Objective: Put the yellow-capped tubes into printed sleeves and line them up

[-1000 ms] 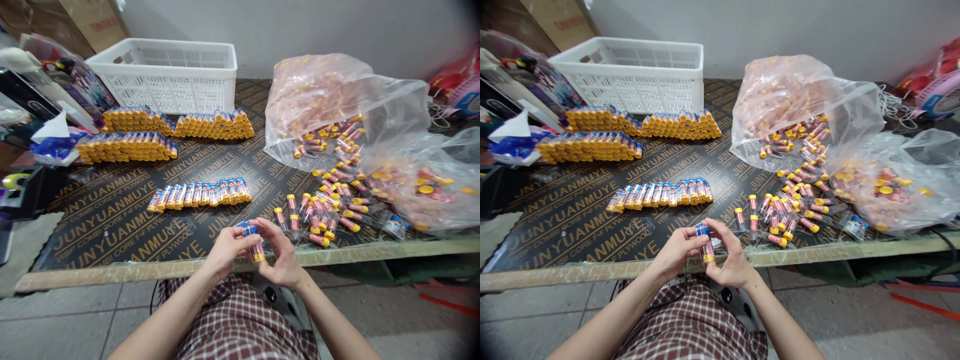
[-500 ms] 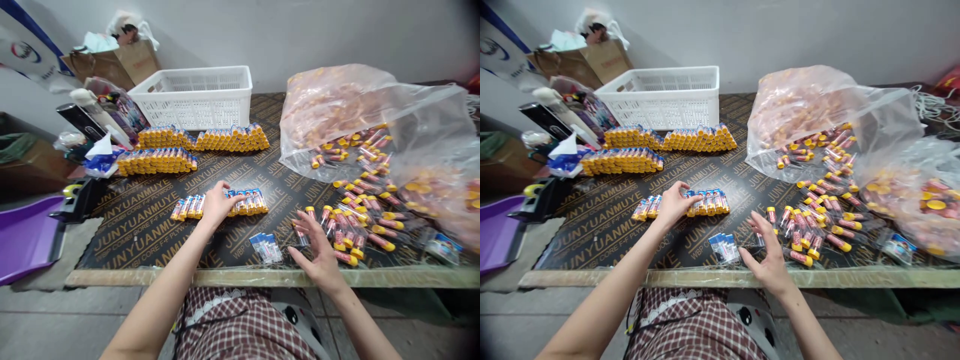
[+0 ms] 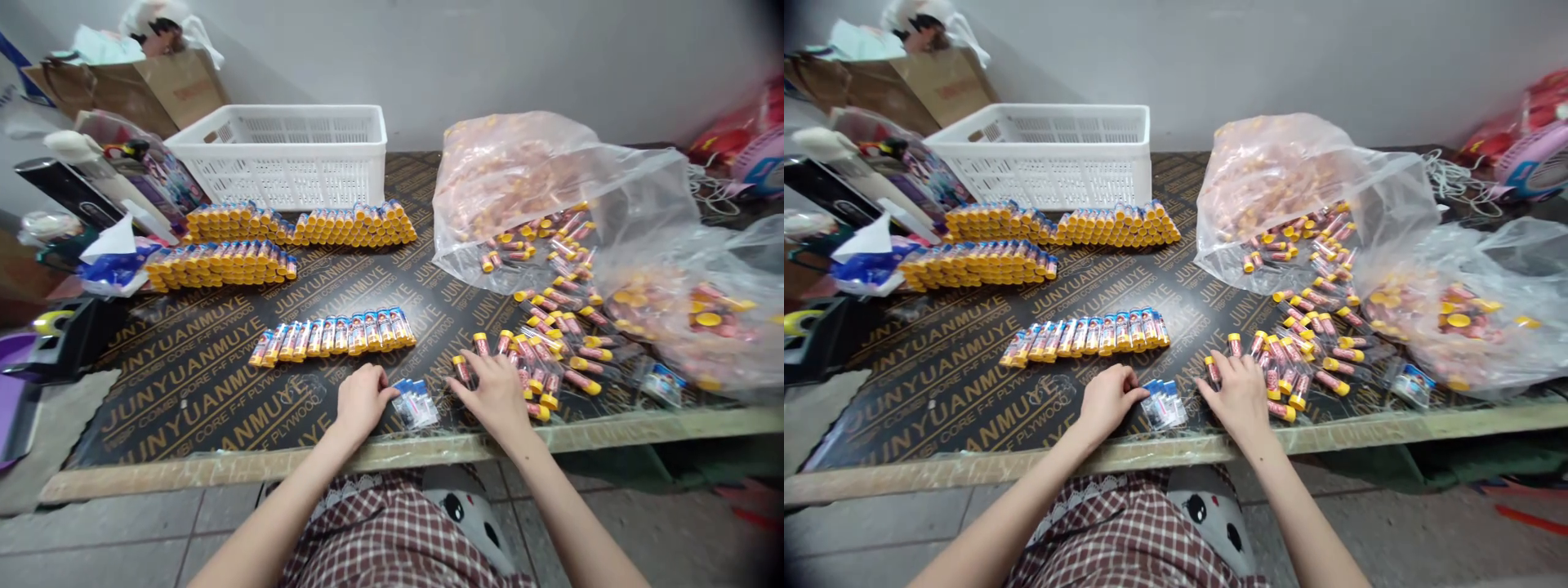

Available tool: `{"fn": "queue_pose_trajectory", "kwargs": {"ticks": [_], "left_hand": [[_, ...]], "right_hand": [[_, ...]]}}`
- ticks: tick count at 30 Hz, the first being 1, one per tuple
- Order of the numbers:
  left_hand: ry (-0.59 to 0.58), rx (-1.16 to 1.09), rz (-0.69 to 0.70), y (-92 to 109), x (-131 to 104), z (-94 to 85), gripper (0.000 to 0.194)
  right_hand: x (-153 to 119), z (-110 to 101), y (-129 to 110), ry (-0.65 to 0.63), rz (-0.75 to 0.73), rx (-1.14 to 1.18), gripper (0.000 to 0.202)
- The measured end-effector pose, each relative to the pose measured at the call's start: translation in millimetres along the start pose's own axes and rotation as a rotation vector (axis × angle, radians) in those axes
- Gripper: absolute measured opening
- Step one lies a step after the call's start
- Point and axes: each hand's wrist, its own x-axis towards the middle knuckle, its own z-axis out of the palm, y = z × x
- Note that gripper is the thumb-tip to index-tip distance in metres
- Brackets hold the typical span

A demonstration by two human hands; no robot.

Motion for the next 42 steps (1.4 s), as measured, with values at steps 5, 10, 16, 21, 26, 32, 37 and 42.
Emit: {"fn": "queue_pose_trajectory", "kwargs": {"ticks": [5,10,16,21,26,32,37,42], "left_hand": [[0.025,-0.030,-0.024,-1,-5,8.0,0.010],[-0.021,-0.011,-0.047,0,-6,5.8,0.011],[-0.026,-0.053,-0.021,4,-8,9.6,0.013],[-0.013,-0.049,-0.001,2,-12,11.2,0.014],[-0.001,-0.052,0.039,0,-16,14.6,0.007],[0.001,-0.009,0.055,-1,-19,16.8,0.010],[0.009,-0.027,0.024,1,-18,15.0,0.017],[0.019,0.006,0.041,4,-20,14.9,0.011]], "right_hand": [[6,2,-6,-0.082,0.103,0.091,0.042],[10,-2,-9,-0.042,0.134,0.132,0.045],[2,-20,-20,-0.009,0.256,0.493,0.058],[-9,-34,-32,-0.018,0.223,0.595,0.032],[-15,-35,-40,0.004,0.199,0.642,0.020],[-23,-33,-48,-0.003,0.196,0.700,0.023],[-28,-30,-50,-0.009,0.208,0.704,0.023],[-28,-28,-50,-0.006,0.193,0.719,0.021]]}}
